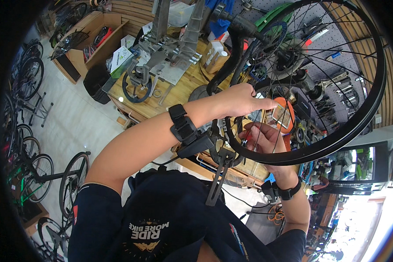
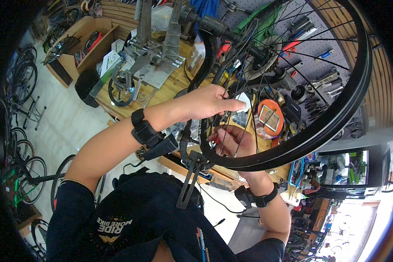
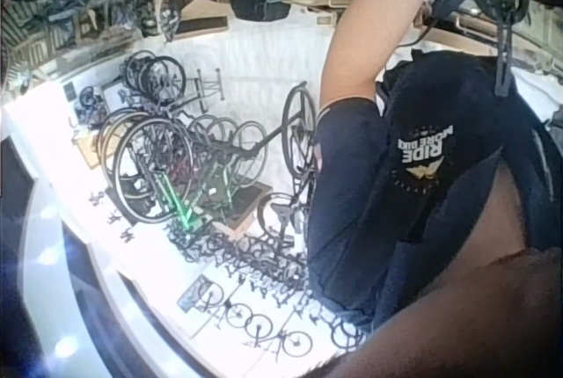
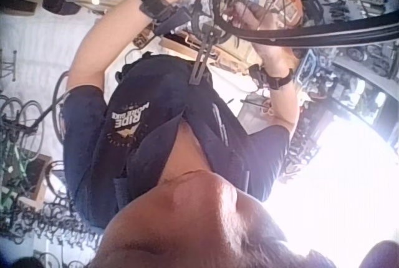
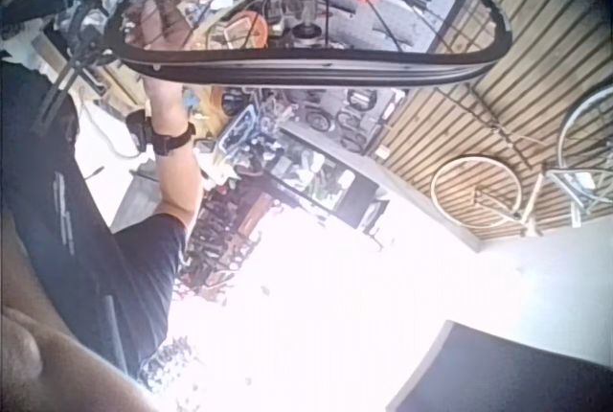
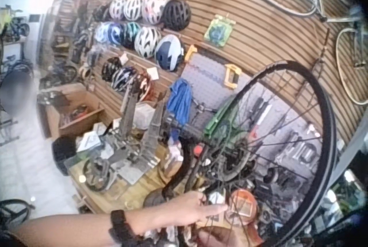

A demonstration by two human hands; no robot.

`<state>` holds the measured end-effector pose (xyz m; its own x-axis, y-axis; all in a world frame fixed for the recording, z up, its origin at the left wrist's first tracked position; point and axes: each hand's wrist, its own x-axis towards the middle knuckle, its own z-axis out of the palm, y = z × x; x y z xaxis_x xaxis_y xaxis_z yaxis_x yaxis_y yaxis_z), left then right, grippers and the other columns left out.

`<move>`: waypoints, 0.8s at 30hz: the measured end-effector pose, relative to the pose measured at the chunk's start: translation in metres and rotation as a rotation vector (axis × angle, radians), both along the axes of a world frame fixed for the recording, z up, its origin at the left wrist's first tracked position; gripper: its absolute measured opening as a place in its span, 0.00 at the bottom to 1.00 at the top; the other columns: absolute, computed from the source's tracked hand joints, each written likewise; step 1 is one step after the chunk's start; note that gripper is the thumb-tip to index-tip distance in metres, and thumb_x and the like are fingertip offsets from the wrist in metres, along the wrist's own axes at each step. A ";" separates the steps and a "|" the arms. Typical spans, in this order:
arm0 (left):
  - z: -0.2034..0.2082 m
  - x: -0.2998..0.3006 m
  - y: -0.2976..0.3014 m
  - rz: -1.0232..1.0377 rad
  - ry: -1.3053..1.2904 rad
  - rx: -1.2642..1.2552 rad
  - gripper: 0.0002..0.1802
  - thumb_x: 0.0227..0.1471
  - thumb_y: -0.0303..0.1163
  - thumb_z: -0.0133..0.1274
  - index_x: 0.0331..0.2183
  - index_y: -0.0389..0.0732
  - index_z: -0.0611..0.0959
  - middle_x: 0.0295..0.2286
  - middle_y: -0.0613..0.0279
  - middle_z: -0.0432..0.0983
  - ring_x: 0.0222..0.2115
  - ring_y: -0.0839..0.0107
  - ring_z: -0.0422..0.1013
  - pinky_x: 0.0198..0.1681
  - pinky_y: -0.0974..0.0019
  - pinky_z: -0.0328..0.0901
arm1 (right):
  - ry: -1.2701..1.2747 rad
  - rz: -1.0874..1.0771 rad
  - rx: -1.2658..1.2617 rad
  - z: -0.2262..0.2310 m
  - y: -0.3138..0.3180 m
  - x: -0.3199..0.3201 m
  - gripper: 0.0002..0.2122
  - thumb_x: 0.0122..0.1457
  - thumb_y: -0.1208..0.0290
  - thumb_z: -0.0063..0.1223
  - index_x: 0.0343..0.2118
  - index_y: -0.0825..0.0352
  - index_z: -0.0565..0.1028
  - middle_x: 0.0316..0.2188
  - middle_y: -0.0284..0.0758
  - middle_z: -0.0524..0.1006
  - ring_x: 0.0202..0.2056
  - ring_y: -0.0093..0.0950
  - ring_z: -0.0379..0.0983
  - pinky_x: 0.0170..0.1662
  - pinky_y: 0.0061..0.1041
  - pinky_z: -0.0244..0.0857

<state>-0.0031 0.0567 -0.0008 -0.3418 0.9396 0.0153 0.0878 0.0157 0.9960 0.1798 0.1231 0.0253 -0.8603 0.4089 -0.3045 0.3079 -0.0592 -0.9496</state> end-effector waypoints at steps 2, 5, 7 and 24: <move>0.002 0.000 -0.001 -0.022 -0.006 -0.003 0.33 0.45 0.61 0.60 0.24 0.36 0.77 0.20 0.67 0.68 0.22 0.78 0.62 0.24 0.71 0.57 | -0.022 0.026 0.198 0.001 -0.005 -0.003 0.14 0.63 0.63 0.53 0.39 0.73 0.74 0.28 0.33 0.78 0.23 0.15 0.69 0.26 0.15 0.62; 0.005 0.002 -0.003 0.006 -0.008 -0.027 0.34 0.46 0.62 0.59 0.25 0.35 0.76 0.20 0.67 0.69 0.22 0.78 0.62 0.24 0.71 0.58 | -0.055 0.028 0.343 -0.004 -0.005 -0.005 0.16 0.61 0.61 0.57 0.35 0.73 0.75 0.24 0.31 0.77 0.21 0.16 0.68 0.25 0.16 0.60; 0.001 0.001 0.000 0.010 0.006 -0.009 0.35 0.46 0.63 0.58 0.26 0.34 0.76 0.20 0.66 0.69 0.22 0.78 0.62 0.24 0.71 0.58 | -0.103 -0.014 0.319 -0.004 -0.008 -0.008 0.16 0.59 0.60 0.60 0.33 0.73 0.76 0.23 0.30 0.77 0.19 0.16 0.67 0.24 0.16 0.60; 0.013 -0.001 -0.004 -0.019 0.074 -0.035 0.34 0.47 0.62 0.57 0.18 0.37 0.78 0.16 0.66 0.67 0.19 0.77 0.61 0.22 0.69 0.56 | -0.009 0.181 0.054 0.000 0.002 -0.001 0.15 0.64 0.66 0.50 0.49 0.70 0.72 0.34 0.34 0.80 0.25 0.11 0.69 0.28 0.10 0.61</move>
<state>-0.0044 0.0524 0.0119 -0.3228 0.9465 0.0064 0.1617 0.0485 0.9856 0.1792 0.1254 0.0251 -0.9187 0.2638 -0.2940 0.3171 0.0484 -0.9472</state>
